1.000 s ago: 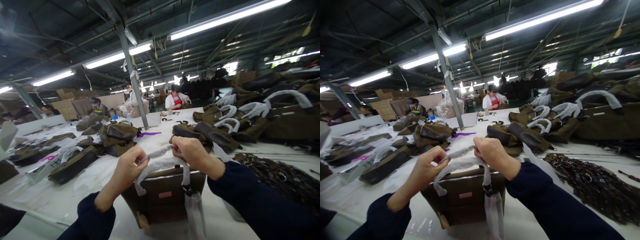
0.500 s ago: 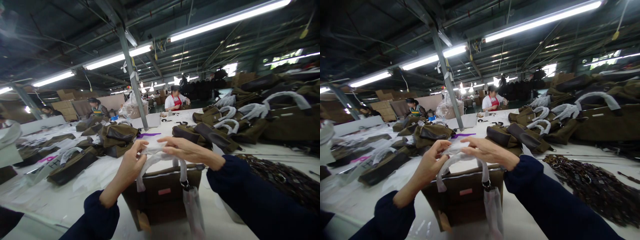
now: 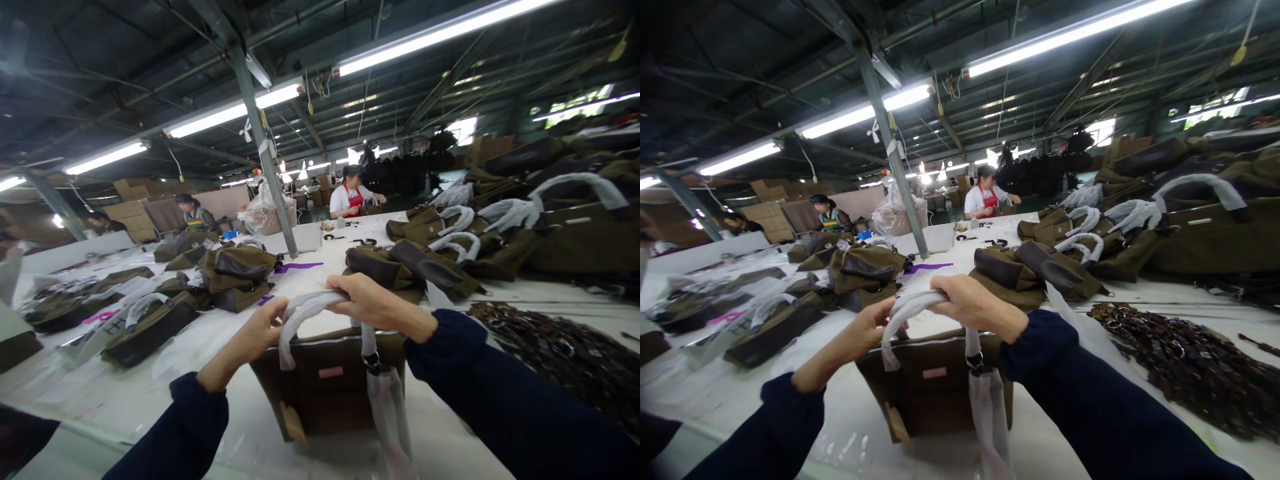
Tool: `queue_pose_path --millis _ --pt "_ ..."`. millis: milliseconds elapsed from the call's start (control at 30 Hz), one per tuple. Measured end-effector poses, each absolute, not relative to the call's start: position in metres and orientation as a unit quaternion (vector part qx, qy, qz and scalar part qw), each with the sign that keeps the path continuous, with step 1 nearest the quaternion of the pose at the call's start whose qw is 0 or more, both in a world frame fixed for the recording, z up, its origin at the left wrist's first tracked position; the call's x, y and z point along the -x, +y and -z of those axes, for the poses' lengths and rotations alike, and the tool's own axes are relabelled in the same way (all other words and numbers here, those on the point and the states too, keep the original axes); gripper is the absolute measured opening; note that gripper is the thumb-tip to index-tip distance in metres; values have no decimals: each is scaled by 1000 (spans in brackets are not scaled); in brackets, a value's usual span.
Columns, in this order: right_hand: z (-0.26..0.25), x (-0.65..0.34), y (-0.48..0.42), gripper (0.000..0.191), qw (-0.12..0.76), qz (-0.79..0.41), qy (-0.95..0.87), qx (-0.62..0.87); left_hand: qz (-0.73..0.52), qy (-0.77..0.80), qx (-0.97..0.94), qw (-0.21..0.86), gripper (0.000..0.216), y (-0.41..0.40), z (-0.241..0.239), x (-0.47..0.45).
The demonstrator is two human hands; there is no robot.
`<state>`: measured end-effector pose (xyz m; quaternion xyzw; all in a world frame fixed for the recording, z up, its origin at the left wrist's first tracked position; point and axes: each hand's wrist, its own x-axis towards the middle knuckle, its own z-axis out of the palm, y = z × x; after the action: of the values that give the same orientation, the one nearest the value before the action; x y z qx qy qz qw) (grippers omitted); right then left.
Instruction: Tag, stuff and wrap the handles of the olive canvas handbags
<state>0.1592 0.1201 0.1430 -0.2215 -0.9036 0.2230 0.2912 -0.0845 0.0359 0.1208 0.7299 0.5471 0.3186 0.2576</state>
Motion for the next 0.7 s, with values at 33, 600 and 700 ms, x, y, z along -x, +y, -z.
queue_pose_path --millis 33,600,700 --pt "-143 -160 120 17 298 -221 -900 230 -326 554 -725 248 6 38 -114 83" --pt "-135 -168 131 14 328 -223 -887 239 -400 518 -683 324 36 34 -140 81" --pt "-136 -165 131 13 321 -221 -892 230 -327 510 -734 306 41 47 -165 55"
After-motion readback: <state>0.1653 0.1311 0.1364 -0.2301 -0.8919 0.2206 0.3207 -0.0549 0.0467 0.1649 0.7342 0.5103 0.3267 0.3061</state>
